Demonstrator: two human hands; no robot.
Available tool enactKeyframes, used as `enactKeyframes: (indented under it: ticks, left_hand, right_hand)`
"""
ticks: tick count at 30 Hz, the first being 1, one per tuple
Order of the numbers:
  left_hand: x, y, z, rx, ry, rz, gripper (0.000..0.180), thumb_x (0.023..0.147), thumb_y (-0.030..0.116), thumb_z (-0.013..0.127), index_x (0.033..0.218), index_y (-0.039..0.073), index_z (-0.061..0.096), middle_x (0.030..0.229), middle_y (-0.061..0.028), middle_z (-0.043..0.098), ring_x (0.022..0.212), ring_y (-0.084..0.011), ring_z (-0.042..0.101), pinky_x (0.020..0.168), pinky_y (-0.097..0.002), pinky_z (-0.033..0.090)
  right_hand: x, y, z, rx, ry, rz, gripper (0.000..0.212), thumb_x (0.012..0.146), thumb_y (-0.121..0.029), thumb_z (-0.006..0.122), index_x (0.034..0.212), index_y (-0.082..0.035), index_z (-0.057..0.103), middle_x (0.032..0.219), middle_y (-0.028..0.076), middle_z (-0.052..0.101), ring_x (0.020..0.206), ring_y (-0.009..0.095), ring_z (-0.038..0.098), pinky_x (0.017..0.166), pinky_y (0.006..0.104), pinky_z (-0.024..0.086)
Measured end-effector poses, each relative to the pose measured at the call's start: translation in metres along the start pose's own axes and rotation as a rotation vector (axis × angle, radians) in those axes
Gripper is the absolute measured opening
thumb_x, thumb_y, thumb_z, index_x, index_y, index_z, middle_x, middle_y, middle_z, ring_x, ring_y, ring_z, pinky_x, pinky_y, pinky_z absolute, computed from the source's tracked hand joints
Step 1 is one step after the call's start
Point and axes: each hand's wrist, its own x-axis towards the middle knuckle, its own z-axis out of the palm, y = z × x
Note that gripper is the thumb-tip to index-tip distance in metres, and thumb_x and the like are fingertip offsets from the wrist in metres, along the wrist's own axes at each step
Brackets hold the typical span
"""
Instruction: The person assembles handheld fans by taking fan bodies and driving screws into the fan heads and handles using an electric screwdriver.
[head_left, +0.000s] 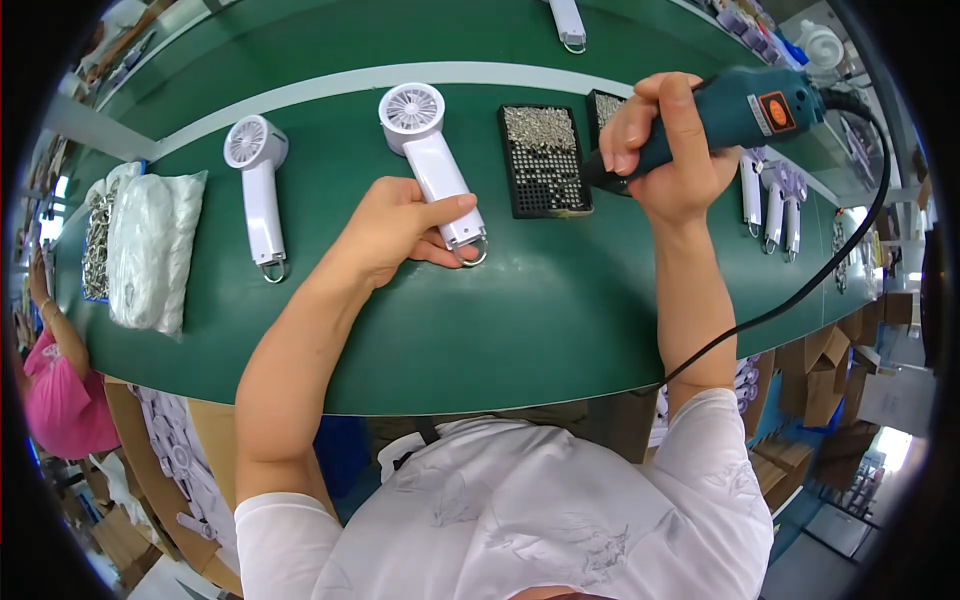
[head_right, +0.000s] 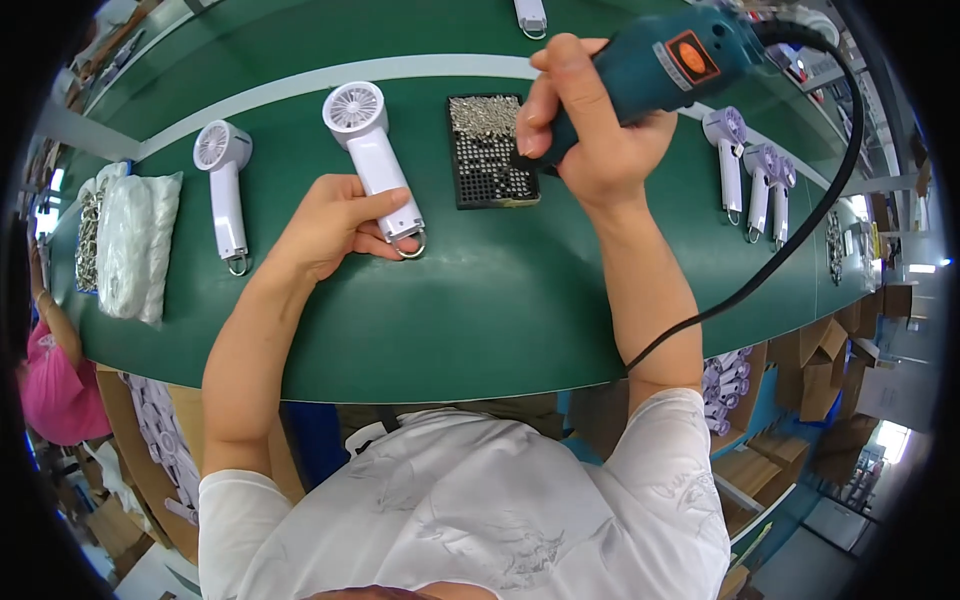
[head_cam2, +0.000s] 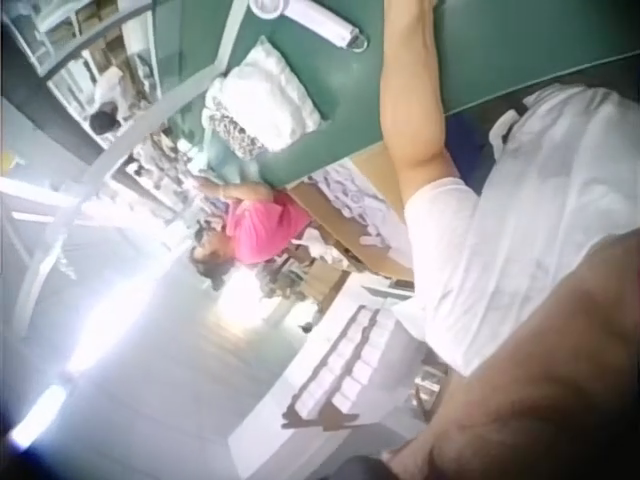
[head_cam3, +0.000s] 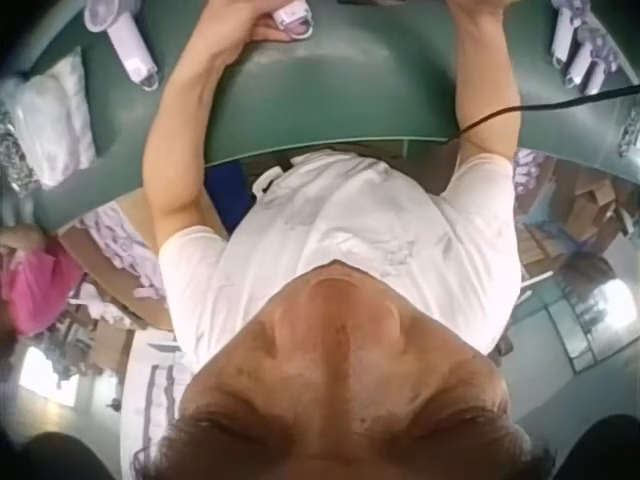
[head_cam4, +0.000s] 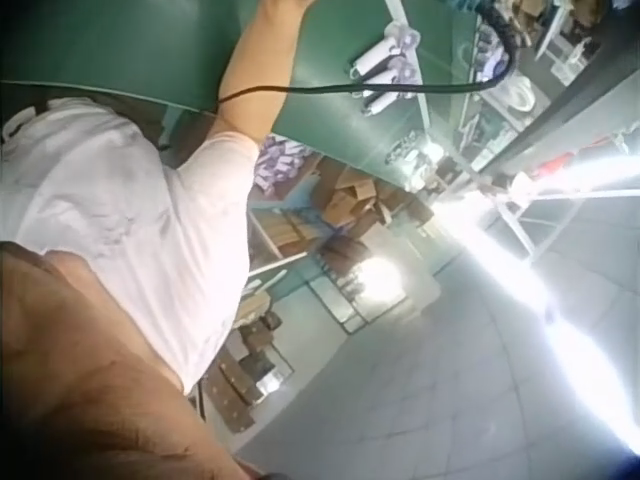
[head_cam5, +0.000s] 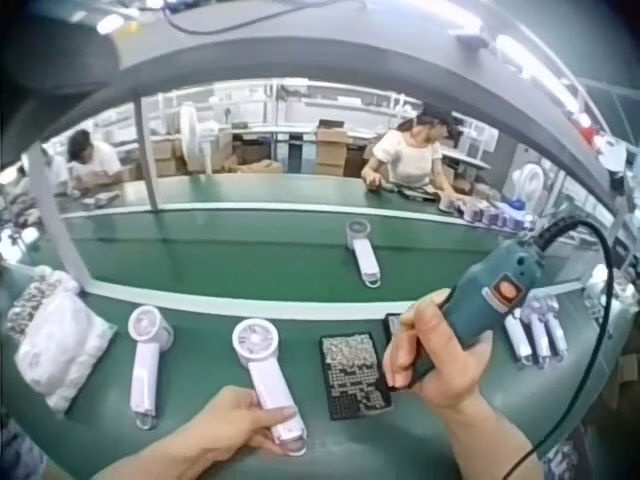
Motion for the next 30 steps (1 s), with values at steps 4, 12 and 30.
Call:
enactKeyframes:
  ticks: [4,12,30]
  left_hand:
    - [0.001,0.001,-0.001,0.016,0.005,-0.019,0.037,0.095,0.021,0.071,0.106,-0.013,0.061,0.091,-0.0216,0.071,0.072,-0.0252,0.075,0.058,-0.0297,0.063]
    - [0.001,0.000,-0.001,0.016,-0.020,-0.016,0.042,0.096,0.028,0.071,0.105,-0.012,0.061,0.090,-0.0202,0.071,0.072,-0.0242,0.075,0.059,-0.0306,0.063]
    - [0.001,0.000,-0.001,0.023,-0.032,-0.007,0.040,0.098,0.028,0.068,0.106,-0.010,0.060,0.090,-0.0202,0.071,0.074,-0.0260,0.075,0.059,-0.0316,0.063]
  right_hand:
    - [-0.002,0.008,-0.001,-0.057,-0.074,0.022,0.017,0.103,-0.009,0.053,0.102,0.006,0.062,0.064,0.010,0.056,0.043,0.017,0.050,0.041,0.0324,0.044]
    - [-0.009,0.015,0.004,-0.031,-0.072,0.071,0.014,0.101,-0.005,0.056,0.098,0.007,0.063,0.061,0.010,0.055,0.042,0.016,0.050,0.039,0.0314,0.043]
    - [-0.009,0.016,0.000,-0.122,-0.234,0.082,0.012,0.099,-0.003,0.054,0.089,0.004,0.056,0.060,0.010,0.055,0.042,0.015,0.049,0.040,0.0300,0.044]
